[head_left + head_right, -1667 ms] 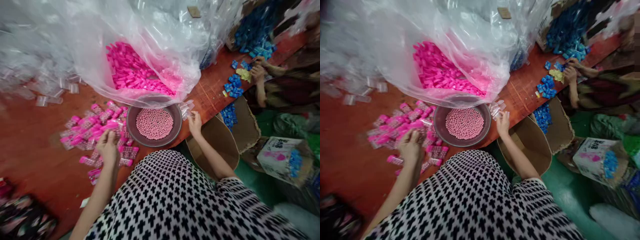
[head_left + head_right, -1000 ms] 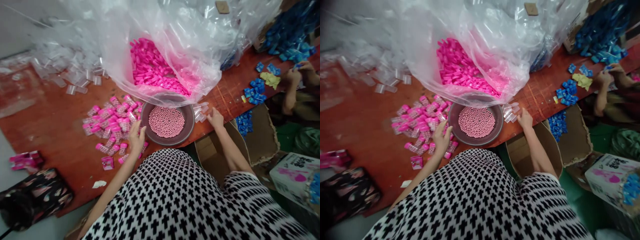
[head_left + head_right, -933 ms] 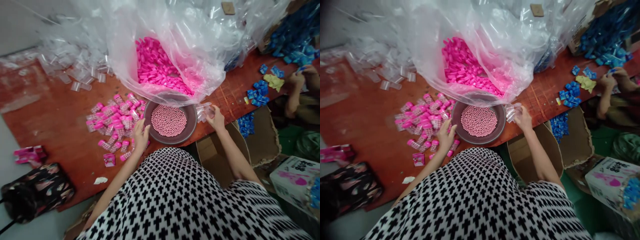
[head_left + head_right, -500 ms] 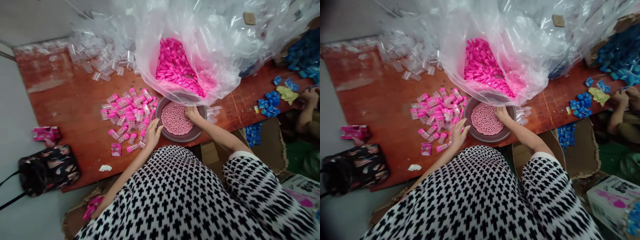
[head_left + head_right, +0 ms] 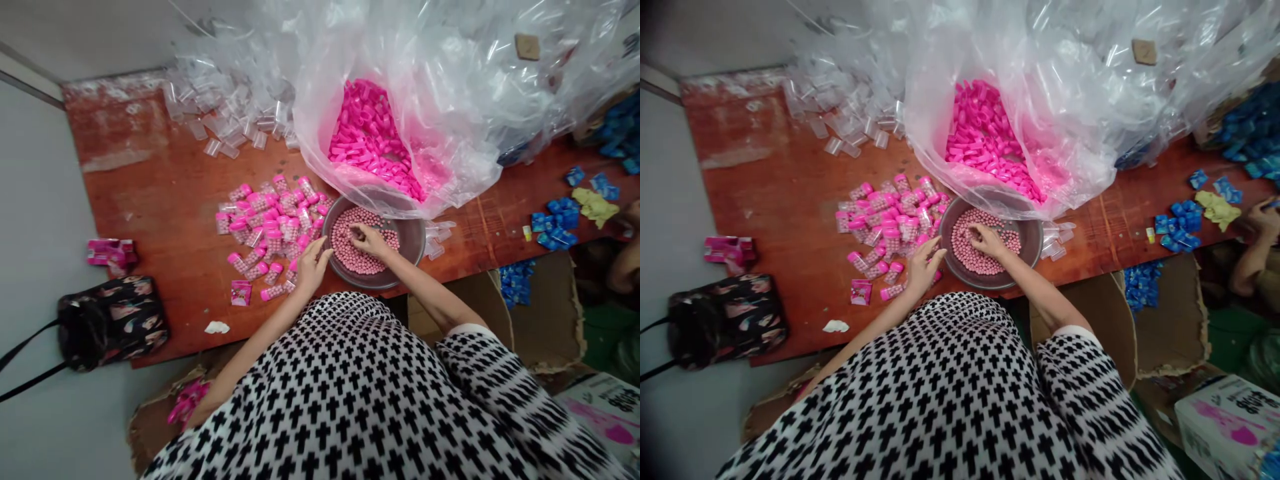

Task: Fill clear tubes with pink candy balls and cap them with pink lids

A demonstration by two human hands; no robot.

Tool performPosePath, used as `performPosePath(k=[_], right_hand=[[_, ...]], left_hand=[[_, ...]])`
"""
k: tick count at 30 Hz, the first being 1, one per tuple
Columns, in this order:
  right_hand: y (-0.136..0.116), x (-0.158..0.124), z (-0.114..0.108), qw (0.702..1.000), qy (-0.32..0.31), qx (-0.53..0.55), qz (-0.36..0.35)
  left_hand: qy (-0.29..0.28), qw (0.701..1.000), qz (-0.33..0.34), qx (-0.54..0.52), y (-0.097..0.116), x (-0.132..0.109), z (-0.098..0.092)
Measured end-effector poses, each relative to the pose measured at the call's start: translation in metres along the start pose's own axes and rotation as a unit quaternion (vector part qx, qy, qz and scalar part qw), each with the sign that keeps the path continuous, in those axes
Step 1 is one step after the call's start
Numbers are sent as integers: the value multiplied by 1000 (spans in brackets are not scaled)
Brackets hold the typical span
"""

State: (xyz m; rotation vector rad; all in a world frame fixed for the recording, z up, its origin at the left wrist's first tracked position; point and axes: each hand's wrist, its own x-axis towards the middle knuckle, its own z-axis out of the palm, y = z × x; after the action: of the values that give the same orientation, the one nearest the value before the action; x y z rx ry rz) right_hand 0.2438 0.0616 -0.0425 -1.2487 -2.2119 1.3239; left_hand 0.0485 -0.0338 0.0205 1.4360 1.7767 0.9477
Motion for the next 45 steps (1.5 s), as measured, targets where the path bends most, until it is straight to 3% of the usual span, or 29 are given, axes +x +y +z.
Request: performPosePath(k=[5,8,10,16,25,30,34,37,42,45], right_hand=[[-42,-25,-14,947,58,312,42],[-63,-31,-21,921,75,379,43],[-70,-33,-26,918,85,386,42],[-74,-42,-47,925,119,360,30],[-75,-46,-72,956,72,284,7],[-71,-39,-77,974,39,223,-3],[-77,-33,-79,983,-24,180,-22],[-79,-30,-83,992,-66,103,-15],[-76,-27,-93,987,-131,86,42],[-71,-19,-107,989,-149,-1,8]], left_hand=[[-25,999,-1,-47,9,18,3],[-108,982,1,-155,15,29,8],[-134,969,-13,-209,18,33,14],[-135,937,-56,-316,33,39,26],[-138,930,-54,-336,43,45,32],[-163,949,-12,-268,45,53,24],[-202,960,23,-190,46,53,22],[-176,974,40,-139,44,53,26],[-140,979,91,-117,37,58,30],[-119,982,100,-109,30,65,26]])
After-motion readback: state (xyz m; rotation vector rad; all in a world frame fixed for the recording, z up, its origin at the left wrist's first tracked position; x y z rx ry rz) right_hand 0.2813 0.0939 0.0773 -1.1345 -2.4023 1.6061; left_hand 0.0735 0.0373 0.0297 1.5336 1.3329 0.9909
